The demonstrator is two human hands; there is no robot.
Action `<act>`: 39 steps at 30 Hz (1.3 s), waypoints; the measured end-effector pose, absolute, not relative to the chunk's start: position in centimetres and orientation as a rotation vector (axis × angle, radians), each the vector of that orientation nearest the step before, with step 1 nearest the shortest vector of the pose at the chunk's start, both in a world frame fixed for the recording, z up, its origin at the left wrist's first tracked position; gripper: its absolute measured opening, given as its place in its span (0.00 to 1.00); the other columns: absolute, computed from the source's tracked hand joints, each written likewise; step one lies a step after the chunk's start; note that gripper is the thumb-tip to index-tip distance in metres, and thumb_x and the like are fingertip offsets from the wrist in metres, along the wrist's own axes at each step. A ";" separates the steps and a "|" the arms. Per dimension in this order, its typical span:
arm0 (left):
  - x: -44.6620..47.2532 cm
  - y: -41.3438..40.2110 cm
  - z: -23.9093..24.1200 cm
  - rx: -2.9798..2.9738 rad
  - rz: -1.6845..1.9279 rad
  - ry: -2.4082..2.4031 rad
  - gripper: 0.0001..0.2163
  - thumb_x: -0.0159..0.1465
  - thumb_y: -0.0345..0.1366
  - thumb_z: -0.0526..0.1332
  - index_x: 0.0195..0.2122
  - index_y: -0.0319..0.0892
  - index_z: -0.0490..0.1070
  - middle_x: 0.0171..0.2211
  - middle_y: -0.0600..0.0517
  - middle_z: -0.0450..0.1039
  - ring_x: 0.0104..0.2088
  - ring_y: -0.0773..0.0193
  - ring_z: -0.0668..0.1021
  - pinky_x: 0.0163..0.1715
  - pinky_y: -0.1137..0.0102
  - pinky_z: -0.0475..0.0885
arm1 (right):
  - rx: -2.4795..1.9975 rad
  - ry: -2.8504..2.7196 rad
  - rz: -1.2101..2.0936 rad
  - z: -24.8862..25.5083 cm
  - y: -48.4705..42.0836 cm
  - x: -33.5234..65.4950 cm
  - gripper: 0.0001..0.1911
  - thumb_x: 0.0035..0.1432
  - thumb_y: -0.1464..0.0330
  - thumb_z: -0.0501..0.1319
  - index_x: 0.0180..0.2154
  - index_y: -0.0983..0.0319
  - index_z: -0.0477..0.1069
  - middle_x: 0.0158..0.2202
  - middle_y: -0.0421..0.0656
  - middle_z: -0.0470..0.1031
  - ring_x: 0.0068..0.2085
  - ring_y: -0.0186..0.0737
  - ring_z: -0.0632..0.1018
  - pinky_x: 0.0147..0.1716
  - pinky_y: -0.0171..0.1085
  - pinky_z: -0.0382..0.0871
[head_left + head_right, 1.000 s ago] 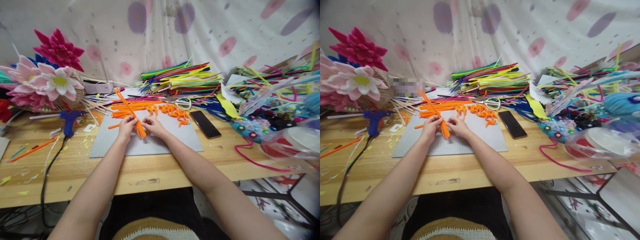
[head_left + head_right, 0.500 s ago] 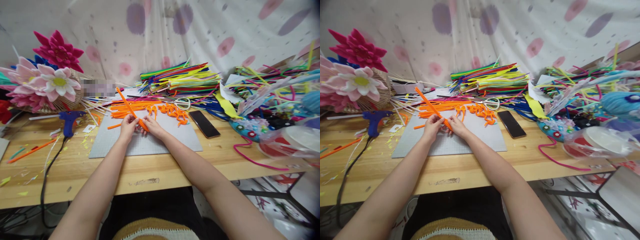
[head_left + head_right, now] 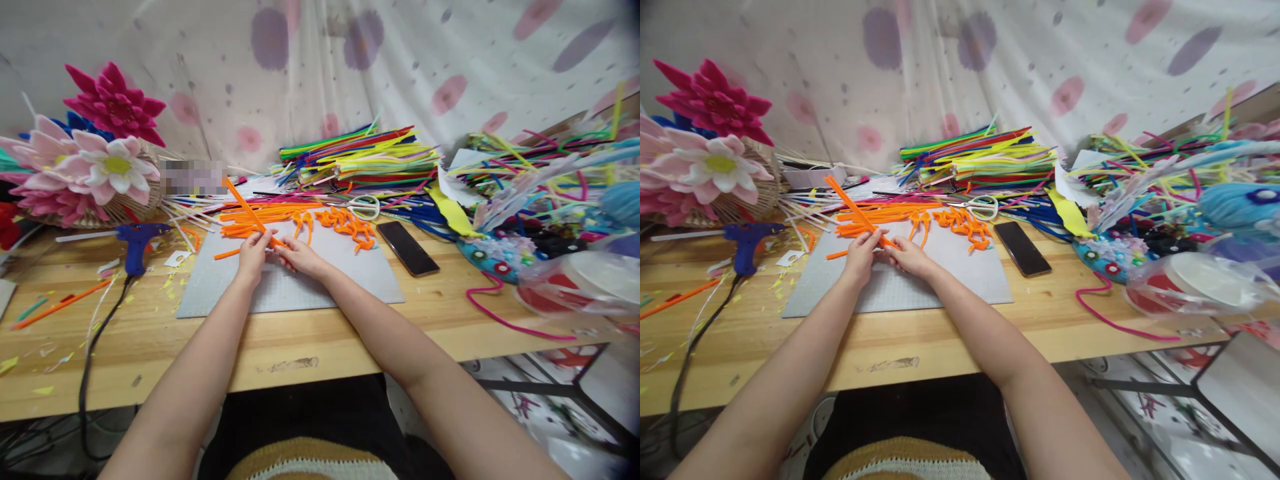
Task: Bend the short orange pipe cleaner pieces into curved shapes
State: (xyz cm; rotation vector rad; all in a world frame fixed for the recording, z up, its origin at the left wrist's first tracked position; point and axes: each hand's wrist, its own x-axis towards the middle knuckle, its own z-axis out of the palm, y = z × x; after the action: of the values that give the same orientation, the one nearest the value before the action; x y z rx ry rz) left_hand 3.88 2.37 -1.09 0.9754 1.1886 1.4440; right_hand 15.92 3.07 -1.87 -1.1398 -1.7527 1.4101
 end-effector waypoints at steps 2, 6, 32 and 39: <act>3.5 2.6 -0.9 0.933 1.440 1.187 0.14 0.47 0.43 0.64 0.30 0.38 0.73 0.22 0.55 0.66 0.21 0.72 0.68 0.18 0.77 0.64 | -1.226 -1.894 1.172 -2.1 3.2 15.8 0.09 0.59 0.65 0.49 0.29 0.62 0.60 0.21 0.35 0.64 0.23 0.28 0.65 0.25 0.28 0.58; 3.0 3.1 -0.7 0.808 1.447 1.161 0.11 0.49 0.42 0.62 0.28 0.39 0.73 0.22 0.54 0.66 0.22 0.71 0.69 0.19 0.77 0.65 | -1.302 -2.057 0.924 -2.0 3.1 15.6 0.11 0.60 0.65 0.49 0.31 0.62 0.65 0.30 0.40 0.70 0.33 0.33 0.69 0.35 0.31 0.59; 2.3 3.4 0.2 0.850 1.450 1.349 0.11 0.54 0.39 0.58 0.27 0.34 0.71 0.30 0.47 0.72 0.22 0.69 0.74 0.20 0.74 0.70 | -1.134 -1.688 1.435 -2.4 2.5 15.8 0.04 0.60 0.65 0.47 0.33 0.59 0.55 0.24 0.36 0.72 0.18 0.27 0.71 0.14 0.25 0.61; 2.4 3.4 -0.1 0.777 1.416 1.277 0.09 0.55 0.37 0.59 0.28 0.35 0.70 0.27 0.49 0.71 0.24 0.69 0.75 0.22 0.74 0.72 | -1.306 -1.775 1.091 -2.1 2.4 16.0 0.08 0.58 0.64 0.49 0.28 0.60 0.56 0.20 0.35 0.71 0.17 0.28 0.69 0.19 0.28 0.62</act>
State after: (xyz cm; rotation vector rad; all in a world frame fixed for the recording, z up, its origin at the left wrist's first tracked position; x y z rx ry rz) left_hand 2.43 3.42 -0.07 0.7767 1.2773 1.4156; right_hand 16.03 2.42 -2.14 -1.3060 -1.7746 1.0906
